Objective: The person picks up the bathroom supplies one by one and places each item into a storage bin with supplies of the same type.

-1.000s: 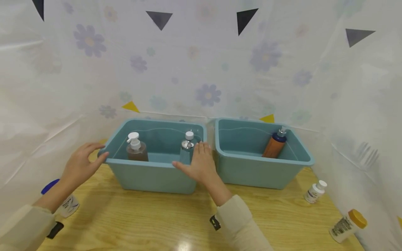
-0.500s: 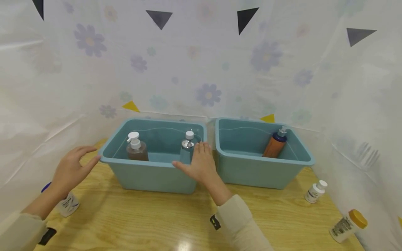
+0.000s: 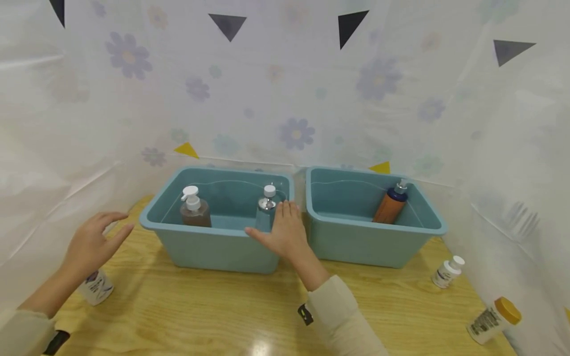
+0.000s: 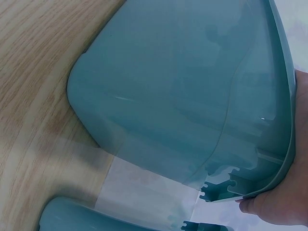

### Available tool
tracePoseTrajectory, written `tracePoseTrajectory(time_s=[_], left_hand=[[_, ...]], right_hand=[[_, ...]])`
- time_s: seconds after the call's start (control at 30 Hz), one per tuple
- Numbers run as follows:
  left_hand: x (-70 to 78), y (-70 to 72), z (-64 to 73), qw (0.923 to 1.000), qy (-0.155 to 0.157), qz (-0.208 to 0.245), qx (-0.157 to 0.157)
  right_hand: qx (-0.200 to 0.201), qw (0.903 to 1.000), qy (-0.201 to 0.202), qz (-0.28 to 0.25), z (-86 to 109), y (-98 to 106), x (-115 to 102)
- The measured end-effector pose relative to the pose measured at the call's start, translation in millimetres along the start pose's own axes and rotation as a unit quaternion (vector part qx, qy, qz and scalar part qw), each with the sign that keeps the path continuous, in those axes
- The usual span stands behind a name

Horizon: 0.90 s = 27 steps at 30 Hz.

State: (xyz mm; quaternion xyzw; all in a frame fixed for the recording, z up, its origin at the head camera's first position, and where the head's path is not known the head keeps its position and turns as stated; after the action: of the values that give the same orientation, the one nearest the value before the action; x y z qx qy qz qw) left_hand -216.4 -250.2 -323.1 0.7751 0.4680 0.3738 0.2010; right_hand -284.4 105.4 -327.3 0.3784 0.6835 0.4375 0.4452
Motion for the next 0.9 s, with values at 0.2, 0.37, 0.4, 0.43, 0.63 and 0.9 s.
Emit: tracePoseTrajectory(time_s=[0.2,0.37,0.4,0.43,0.63,0.9], left_hand=[[-9.8,-1.7,7.3,0.9994,0.020,-0.014,-0.026],[-14.1,-1.1,12.7,0.9993,0.020,-0.020,-0.026],[-14.5,-1.0,13.7,0.9993,0.018,-0.021,-0.024],[-15.0,-1.0,14.6,0.9994,0.017,-0.021,-0.023],[-20.3,-1.8,19.9,0.9993,0.016,-0.028,-0.020],[-30.7,-0.8,23.4,0.9975,0.022,-0.057,-0.035]], right_hand=[[0.001,1.0000,0.001,-0.002,-0.2,-1,0],[0.001,1.0000,-0.001,-0.003,-0.1,0,1],[0.002,1.0000,-0.001,-0.003,0.0,0,0],[0.002,1.0000,-0.001,-0.004,0.2,0,0],[0.003,1.0000,0.000,-0.003,0.1,0,1],[0.004,0.9999,-0.002,-0.009,0.6,0,1]])
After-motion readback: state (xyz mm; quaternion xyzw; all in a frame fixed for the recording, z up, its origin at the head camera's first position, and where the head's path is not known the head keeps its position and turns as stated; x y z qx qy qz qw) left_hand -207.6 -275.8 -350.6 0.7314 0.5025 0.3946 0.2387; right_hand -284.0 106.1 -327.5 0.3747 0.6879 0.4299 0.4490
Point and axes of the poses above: each hand's wrist, its own z-axis away from the middle knuckle, its own y-axis out of the back of the hand, x = y × z, the point moved 4 cm from there along -z, towards the middle knuckle, and after that the axes turned 4 degrees about x, right-handed, at the moved point
